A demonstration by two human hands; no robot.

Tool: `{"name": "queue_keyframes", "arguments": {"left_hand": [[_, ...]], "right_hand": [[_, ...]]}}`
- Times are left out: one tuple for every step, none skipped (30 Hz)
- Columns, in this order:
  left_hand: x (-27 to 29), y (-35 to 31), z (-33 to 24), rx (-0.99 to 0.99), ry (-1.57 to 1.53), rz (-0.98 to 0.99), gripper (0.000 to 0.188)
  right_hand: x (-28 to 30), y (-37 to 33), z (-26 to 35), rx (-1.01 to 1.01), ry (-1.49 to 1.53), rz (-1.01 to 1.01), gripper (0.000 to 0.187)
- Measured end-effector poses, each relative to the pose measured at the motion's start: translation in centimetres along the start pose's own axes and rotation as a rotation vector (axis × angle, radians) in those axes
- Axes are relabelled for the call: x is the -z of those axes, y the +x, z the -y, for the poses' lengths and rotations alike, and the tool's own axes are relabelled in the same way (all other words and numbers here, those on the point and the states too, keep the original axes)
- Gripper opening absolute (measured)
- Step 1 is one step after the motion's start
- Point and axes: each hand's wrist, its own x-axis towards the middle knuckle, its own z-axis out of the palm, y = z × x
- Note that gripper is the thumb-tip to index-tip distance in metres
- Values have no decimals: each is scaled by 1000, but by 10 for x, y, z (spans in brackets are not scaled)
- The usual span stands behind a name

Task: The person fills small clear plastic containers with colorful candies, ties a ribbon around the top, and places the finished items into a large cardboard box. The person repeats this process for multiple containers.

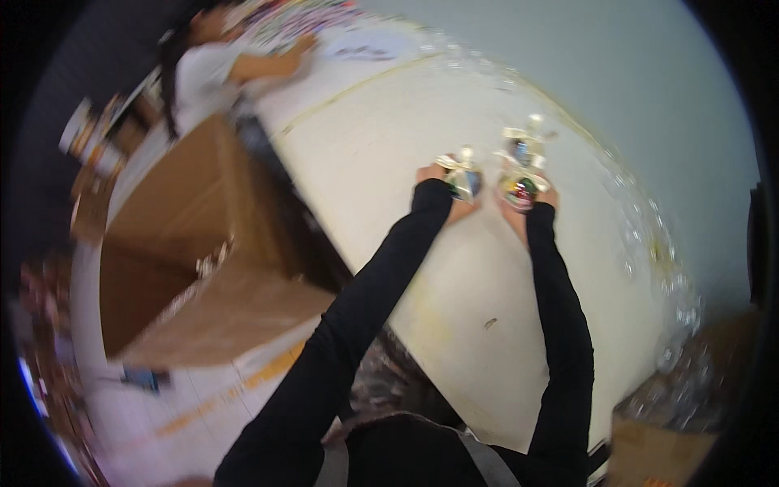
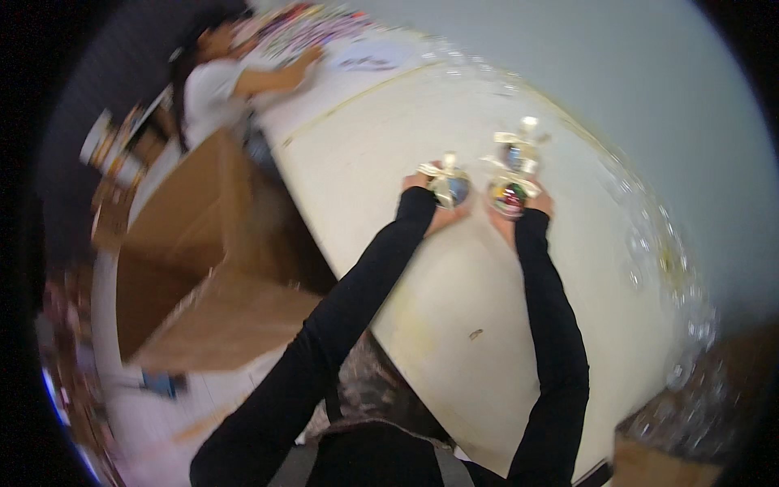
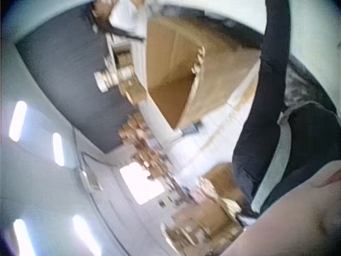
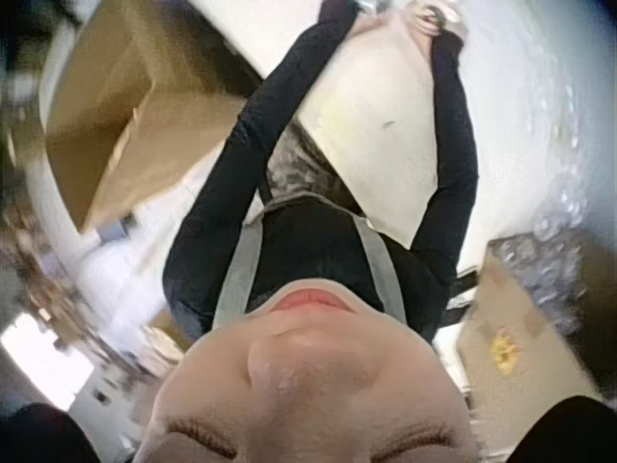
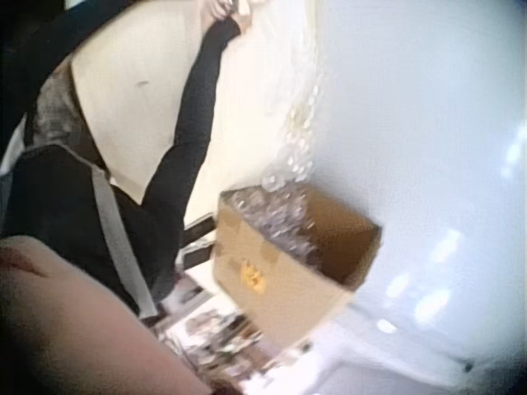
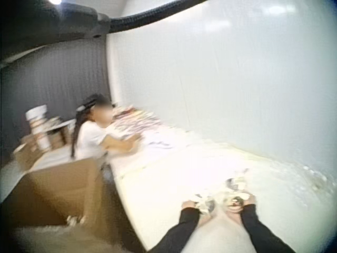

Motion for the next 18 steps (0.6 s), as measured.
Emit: {"name": "queue_keyframes", "arguments": {"left_hand": [[10, -34, -6, 27, 146, -105, 86], [12, -58, 26, 8, 17, -217, 92], [26, -83, 38, -84, -203, -187, 96], [42, -109, 52, -202, -407, -172, 99], [67, -136, 51, -245, -452, -203, 101], [100, -167, 40, -295, -489, -218, 103], [143, -189, 34, -425, -254, -297, 101], [191, -209, 22, -537, -33, -326, 102], [236, -222, 23, -510, 1, -374, 97], [279, -244, 33, -470, 20, -450, 93], [326, -263, 37, -433, 45, -515, 88], [368, -278, 43, -445, 199, -560, 80], [398, -292, 55, -454, 334, -601, 72], [423, -302, 49, -279, 389, -537, 93], [446, -309, 54, -160, 451, -488, 93], [466, -311, 64, -47, 505, -458, 94], [486, -312, 88, 56, 533, -434, 95], [503, -309, 117, 165, 545, -410, 96]], "right_hand": [[1, 8, -9, -46, 16, 50, 57], [-7, 7, -8, 26, -7, 105, 57], [-2, 6, -13, 70, -37, 134, 57], [-1, 3, -18, 108, -70, 163, 57], [5, -1, -23, 126, -107, 179, 56], [13, -8, -29, 133, -138, 183, 56], [21, -16, -32, 132, -171, 178, 56], [30, -25, -34, 128, -203, 170, 55], [36, -32, -36, 127, -227, 167, 55], [45, -37, -37, 130, -265, 157, 55], [50, -42, -34, 123, -284, 145, 54], [51, -46, -32, 119, -313, 144, 54], [57, -47, -32, 116, -356, 134, 54], [63, -50, -30, 112, -386, 118, 54], [65, -48, -27, 116, -413, 109, 53], [61, -45, -26, 119, -426, 108, 53], [61, -44, -24, 111, -457, 108, 53], [61, -41, -16, 109, -490, 106, 53]]}}
